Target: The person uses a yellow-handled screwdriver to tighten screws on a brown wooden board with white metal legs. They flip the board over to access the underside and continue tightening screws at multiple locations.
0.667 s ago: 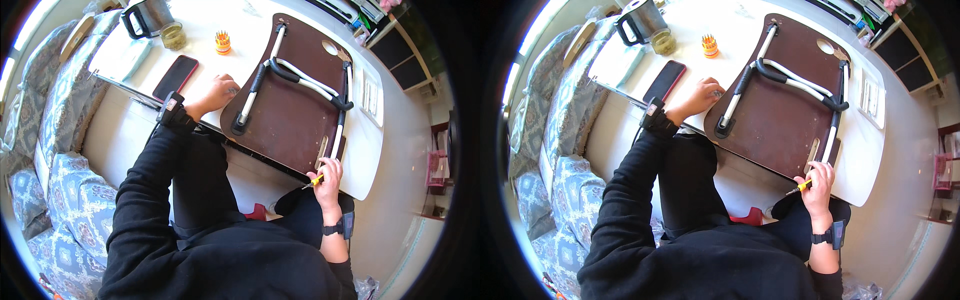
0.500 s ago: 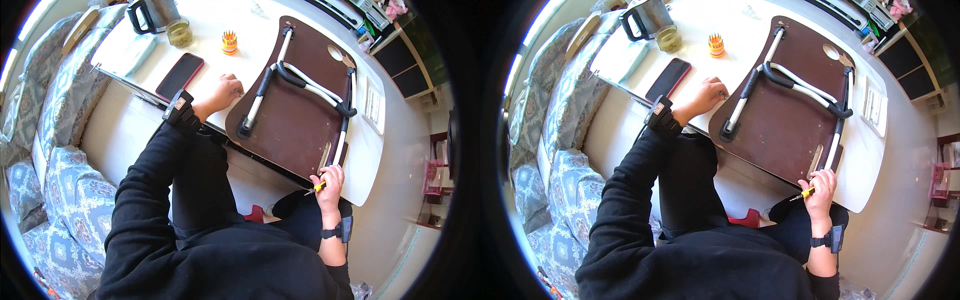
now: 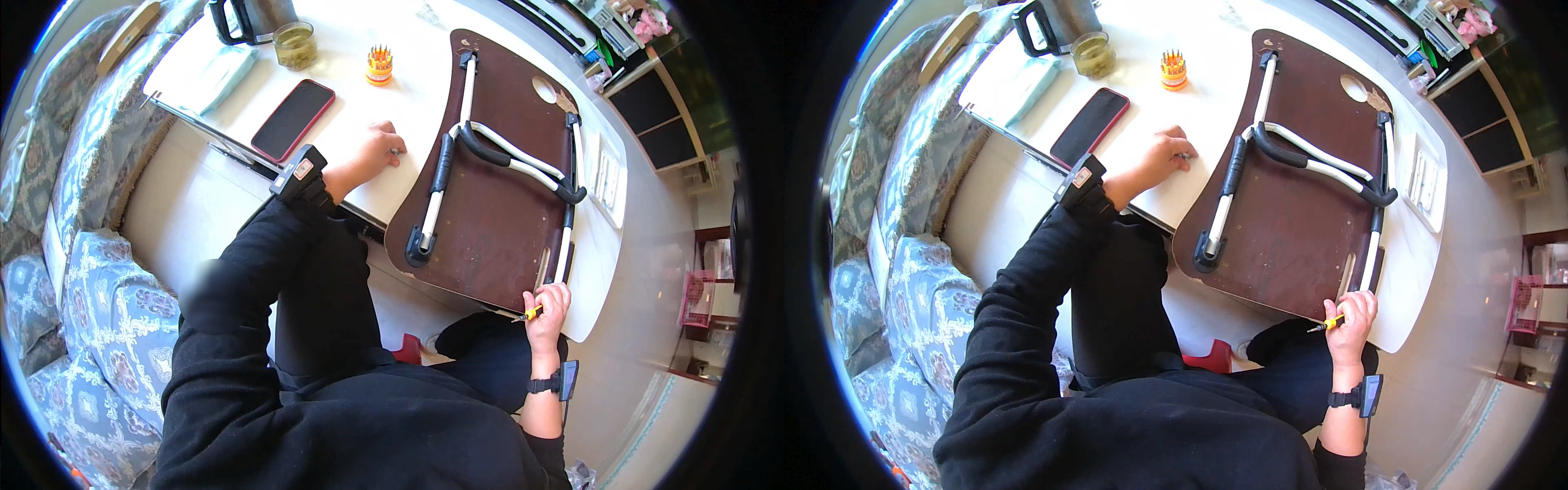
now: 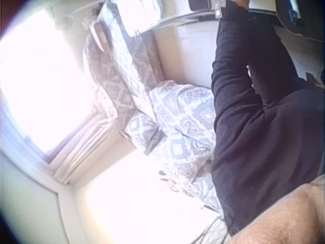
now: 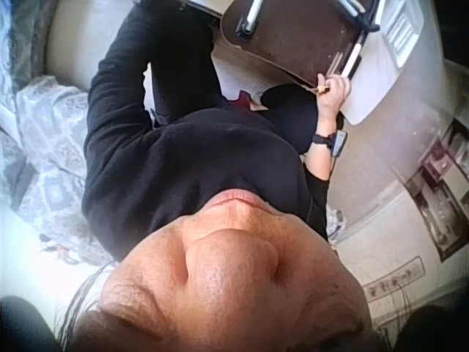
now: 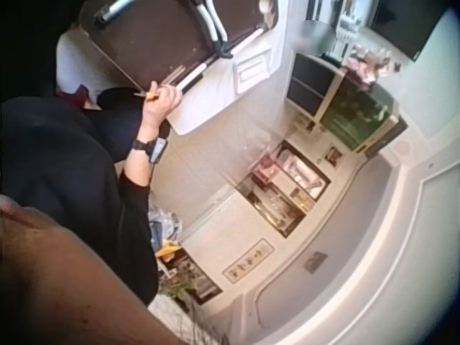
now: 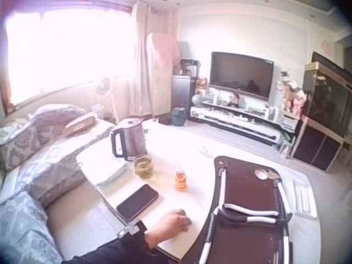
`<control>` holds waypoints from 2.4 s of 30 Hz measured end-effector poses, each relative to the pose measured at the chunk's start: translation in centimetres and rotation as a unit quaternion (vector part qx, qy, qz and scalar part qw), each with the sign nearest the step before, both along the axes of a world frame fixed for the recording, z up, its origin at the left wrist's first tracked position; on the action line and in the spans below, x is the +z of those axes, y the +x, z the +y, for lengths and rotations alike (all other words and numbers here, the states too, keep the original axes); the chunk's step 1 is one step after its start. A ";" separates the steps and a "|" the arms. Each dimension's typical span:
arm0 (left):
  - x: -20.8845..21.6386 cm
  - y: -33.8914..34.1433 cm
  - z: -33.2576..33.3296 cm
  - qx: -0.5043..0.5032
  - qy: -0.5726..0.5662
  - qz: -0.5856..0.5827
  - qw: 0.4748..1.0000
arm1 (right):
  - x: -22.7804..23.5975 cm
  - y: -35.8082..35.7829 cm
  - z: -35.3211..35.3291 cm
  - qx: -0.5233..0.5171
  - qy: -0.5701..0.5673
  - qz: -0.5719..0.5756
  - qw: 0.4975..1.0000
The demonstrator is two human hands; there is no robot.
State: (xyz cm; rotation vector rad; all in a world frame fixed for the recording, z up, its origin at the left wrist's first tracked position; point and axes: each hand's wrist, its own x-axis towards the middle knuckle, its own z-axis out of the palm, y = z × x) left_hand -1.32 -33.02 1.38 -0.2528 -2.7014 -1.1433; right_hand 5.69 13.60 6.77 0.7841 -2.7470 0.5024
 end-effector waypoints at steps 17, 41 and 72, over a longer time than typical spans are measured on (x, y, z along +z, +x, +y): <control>2.3 -0.5 -1.6 0.227 0.141 -0.115 0.957 | 4.4 -0.8 -7.6 -0.078 -0.542 -0.325 0.771; 2.2 0.6 -2.4 0.043 -0.042 0.000 0.998 | 1.8 -4.9 -19.4 -0.156 -0.724 -0.623 0.252; 11.1 3.3 10.5 -0.053 0.177 -0.139 0.973 | 1.8 -4.9 -20.4 -0.061 -0.745 -0.623 0.230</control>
